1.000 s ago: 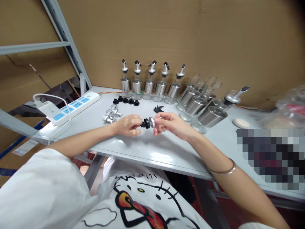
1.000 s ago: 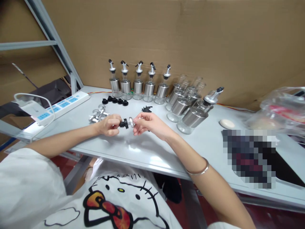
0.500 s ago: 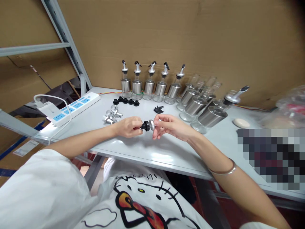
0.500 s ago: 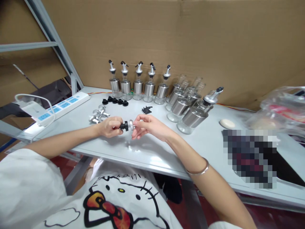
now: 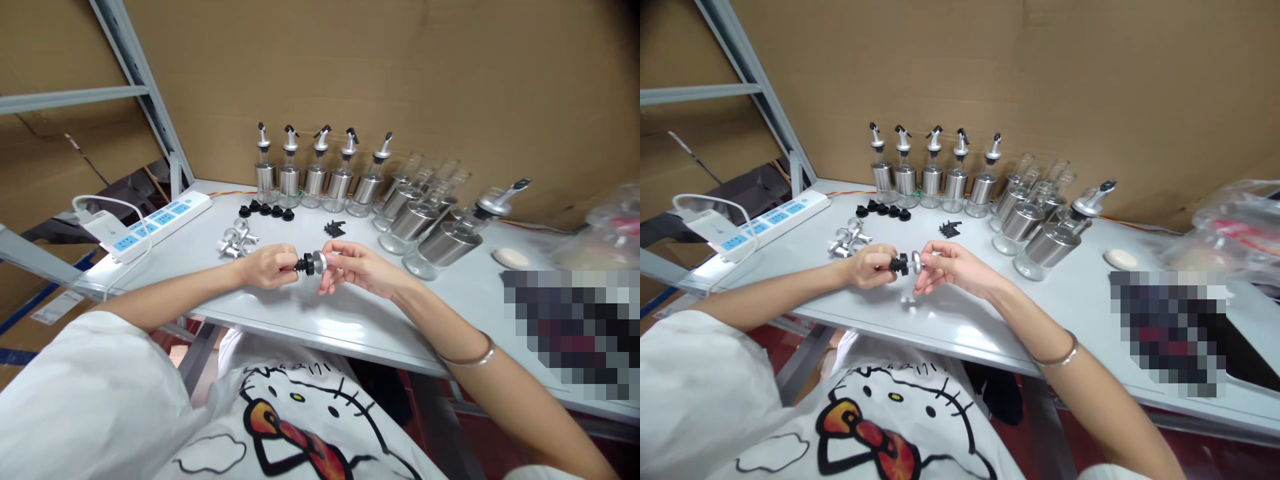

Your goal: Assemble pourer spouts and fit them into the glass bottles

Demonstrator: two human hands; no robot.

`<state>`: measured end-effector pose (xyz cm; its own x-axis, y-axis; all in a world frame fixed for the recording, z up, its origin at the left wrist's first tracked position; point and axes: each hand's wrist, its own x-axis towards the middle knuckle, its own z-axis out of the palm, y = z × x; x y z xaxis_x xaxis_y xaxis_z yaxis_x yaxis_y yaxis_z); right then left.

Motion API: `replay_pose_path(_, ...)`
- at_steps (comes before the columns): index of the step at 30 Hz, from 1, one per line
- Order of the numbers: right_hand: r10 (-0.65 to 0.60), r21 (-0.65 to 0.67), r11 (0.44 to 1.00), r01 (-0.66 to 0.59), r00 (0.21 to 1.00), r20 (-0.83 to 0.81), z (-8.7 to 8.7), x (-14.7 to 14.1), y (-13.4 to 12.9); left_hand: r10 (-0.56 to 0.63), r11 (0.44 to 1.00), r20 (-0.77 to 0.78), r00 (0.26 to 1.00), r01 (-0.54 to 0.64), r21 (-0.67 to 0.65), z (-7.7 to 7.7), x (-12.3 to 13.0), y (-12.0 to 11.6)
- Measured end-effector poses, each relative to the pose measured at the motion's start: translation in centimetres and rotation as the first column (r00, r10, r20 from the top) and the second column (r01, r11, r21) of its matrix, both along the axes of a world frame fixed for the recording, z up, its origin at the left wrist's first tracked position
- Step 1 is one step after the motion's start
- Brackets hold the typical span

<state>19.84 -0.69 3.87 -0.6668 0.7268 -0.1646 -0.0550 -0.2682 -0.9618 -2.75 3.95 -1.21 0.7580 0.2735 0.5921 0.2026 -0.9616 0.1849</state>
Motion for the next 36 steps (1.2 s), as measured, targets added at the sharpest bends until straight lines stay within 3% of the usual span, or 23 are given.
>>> replay_pose_path(5, -0.064, 0.042, 0.997, 0.063, 0.998, 0.023, 0.0, -0.1, 0.0, -0.027, 0.999, 0.033, 0.999, 0.026, 0.029, 0.3, 0.3, -0.2)
replay_pose_path(9, -0.039, 0.077, 0.996, 0.038, 0.999, 0.012, -0.2, -0.1, 0.0, -0.065, 0.994, 0.101, 0.993, 0.055, 0.094, 0.6, 0.3, -0.6)
replay_pose_path(13, -0.038, 0.175, 0.984, 0.037, 0.999, 0.002, -0.2, -0.3, -0.1, -0.061, 0.996, 0.126, 0.990, 0.053, 0.068, 0.4, 0.2, -0.5)
replay_pose_path(16, -0.095, 0.238, 0.967, 0.095, 0.995, -0.011, -0.1, -0.4, -0.2, -0.127, 0.974, 0.238, 0.963, 0.075, 0.215, 0.4, 0.3, -0.3)
replay_pose_path(19, -0.135, 0.267, 0.954, 0.135, 0.991, -0.017, -0.1, -0.4, -0.1, -0.133, 0.940, 0.340, 0.931, 0.010, 0.342, 0.7, 0.5, -0.4)
replay_pose_path(25, -0.198, 0.354, 0.916, 0.188, 0.980, -0.007, 0.1, -0.1, 0.2, 0.010, 0.987, 0.403, 0.915, -0.073, 0.141, 0.9, 0.8, -0.4)
replay_pose_path(30, -0.242, 0.421, 0.883, 0.206, 0.970, 0.035, 0.1, -0.2, 0.2, 0.112, 0.989, 0.368, 0.923, -0.139, 0.046, 0.7, 0.8, -0.2)
replay_pose_path(36, -0.292, 0.468, 0.856, 0.218, 0.952, 0.091, -0.5, 0.0, 0.8, 0.068, 0.998, 0.323, 0.944, -0.062, -0.029, 0.3, 1.0, -0.2)
